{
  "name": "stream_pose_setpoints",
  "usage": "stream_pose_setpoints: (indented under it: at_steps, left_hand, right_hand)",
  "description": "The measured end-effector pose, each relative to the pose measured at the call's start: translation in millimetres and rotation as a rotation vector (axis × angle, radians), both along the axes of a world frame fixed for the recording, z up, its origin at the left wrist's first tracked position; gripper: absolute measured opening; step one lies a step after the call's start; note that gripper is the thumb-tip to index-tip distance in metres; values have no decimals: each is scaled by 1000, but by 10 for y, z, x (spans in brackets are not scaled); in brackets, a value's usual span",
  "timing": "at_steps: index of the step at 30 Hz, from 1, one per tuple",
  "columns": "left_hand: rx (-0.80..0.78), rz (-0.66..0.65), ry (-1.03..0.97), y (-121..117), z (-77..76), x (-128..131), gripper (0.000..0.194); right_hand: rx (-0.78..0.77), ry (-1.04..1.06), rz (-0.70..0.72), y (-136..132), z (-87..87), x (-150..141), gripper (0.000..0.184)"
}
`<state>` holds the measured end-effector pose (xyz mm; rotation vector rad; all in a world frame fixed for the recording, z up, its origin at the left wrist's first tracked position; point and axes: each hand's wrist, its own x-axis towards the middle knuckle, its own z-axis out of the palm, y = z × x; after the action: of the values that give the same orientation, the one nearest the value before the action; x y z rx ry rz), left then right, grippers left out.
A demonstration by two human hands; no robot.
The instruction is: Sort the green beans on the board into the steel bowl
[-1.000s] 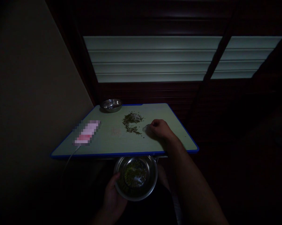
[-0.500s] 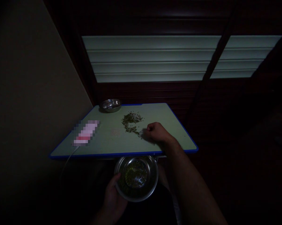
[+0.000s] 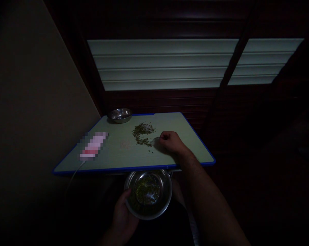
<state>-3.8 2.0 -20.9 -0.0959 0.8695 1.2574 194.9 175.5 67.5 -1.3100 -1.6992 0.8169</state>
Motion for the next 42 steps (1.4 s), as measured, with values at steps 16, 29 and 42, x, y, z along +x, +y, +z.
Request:
stream_pose_setpoints:
  at_steps: [16,29,42]
  left_hand:
    - [21,9,-12,-7,27,6,22]
    - [3,38,-26,-12,-11,3,25]
    - [-21,34,-7,-16,50,6,25]
  right_hand:
    - [-35,-33,54,-13,-1,17,20]
    - [-36,-30,92,-27,2,5,20]
    - [-58,-11,153,-37,-1,-16,25]
